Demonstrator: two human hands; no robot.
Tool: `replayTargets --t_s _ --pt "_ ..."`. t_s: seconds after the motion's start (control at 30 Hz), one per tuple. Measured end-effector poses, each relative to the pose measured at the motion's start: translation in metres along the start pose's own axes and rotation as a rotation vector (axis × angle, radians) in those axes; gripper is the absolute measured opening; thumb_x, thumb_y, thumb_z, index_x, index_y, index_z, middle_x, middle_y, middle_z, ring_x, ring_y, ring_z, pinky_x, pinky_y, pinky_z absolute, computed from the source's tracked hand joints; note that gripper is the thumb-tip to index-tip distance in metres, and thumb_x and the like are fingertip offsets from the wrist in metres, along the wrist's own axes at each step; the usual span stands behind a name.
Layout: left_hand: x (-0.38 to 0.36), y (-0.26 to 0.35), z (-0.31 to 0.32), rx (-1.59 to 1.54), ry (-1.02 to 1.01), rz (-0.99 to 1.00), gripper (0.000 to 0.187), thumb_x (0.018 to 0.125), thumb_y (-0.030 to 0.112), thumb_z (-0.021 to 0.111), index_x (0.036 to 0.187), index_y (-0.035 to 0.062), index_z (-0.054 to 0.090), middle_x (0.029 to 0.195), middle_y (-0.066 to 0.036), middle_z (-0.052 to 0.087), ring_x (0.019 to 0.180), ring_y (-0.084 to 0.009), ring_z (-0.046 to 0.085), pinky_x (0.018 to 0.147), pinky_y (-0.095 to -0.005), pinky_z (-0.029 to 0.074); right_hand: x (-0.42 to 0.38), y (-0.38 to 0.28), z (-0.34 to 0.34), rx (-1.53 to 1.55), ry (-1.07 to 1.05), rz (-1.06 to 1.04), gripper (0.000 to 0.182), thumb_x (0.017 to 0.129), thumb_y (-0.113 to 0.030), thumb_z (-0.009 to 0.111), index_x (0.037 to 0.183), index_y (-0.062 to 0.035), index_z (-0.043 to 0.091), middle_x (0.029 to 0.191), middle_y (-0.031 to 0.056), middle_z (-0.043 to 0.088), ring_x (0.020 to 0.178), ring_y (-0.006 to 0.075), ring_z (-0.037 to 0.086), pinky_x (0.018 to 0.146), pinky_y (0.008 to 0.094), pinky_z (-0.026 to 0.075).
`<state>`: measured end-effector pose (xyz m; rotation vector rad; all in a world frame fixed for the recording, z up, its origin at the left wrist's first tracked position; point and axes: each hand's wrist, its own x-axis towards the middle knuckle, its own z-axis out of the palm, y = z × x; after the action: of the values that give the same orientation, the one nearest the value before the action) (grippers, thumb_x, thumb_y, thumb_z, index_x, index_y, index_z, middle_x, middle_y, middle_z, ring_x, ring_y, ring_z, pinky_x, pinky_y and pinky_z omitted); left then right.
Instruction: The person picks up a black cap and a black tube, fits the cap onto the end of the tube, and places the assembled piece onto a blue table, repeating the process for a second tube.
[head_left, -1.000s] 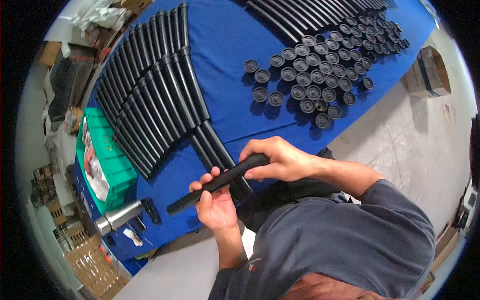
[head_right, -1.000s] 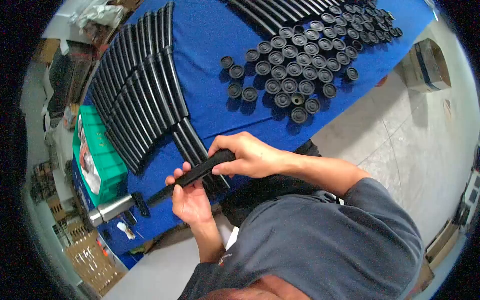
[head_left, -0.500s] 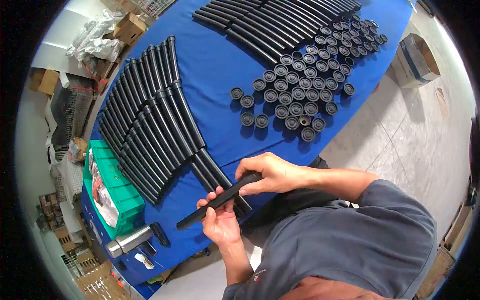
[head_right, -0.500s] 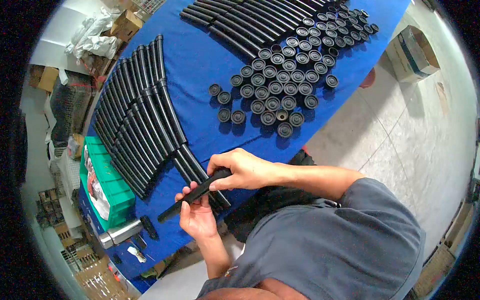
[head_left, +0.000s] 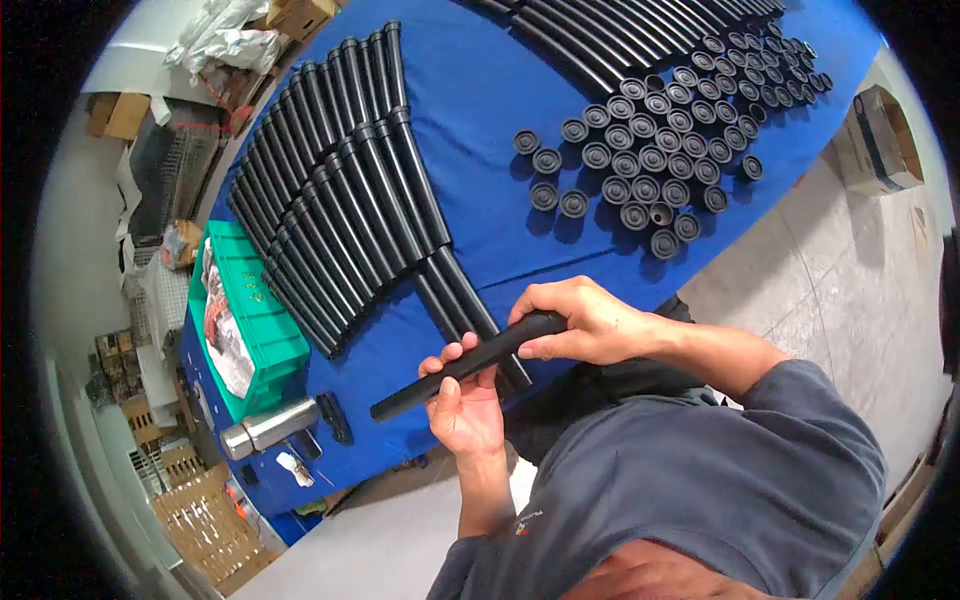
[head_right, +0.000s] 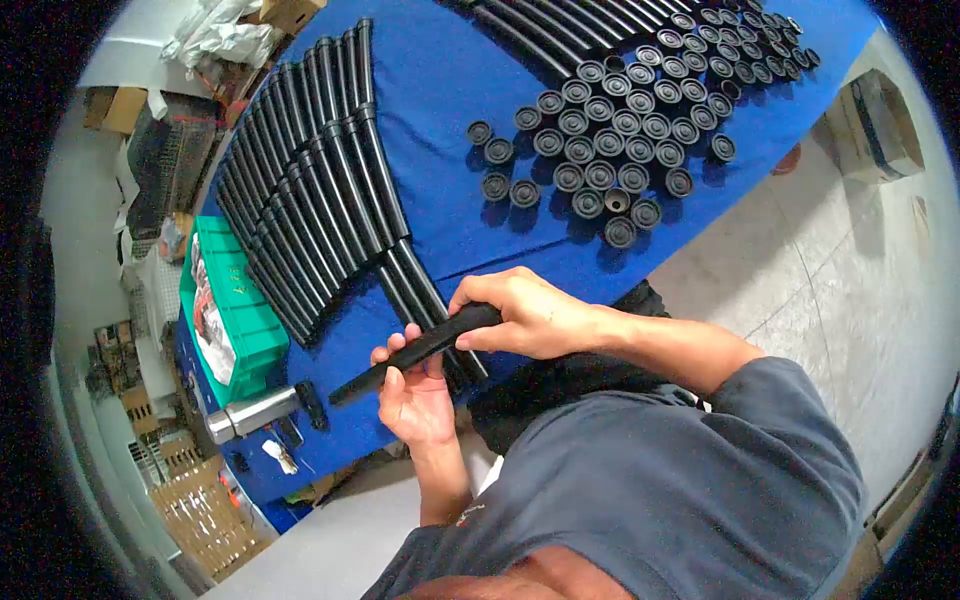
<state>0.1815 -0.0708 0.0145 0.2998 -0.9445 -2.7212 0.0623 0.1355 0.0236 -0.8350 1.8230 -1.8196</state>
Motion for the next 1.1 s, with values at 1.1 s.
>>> replayTargets --t_s 1.1 --pt "0.004 0.007 -0.004 -0.040 -0.026 -0.072 0.034 0.094 0.004 0.062 0.127 0.0087 0.059 0.131 -0.019 0.067 0.131 -0.0382 0.059 0.109 -0.0580 0.051 -0.002 -0.015 -0.004 0.152 -0.174 0.293 0.045 0.090 -0.032 0.079 0.119 0.0005 0.064 0.090 0.0133 0.074 0.082 0.0200 0.073 0.071 0.0351 0.057"
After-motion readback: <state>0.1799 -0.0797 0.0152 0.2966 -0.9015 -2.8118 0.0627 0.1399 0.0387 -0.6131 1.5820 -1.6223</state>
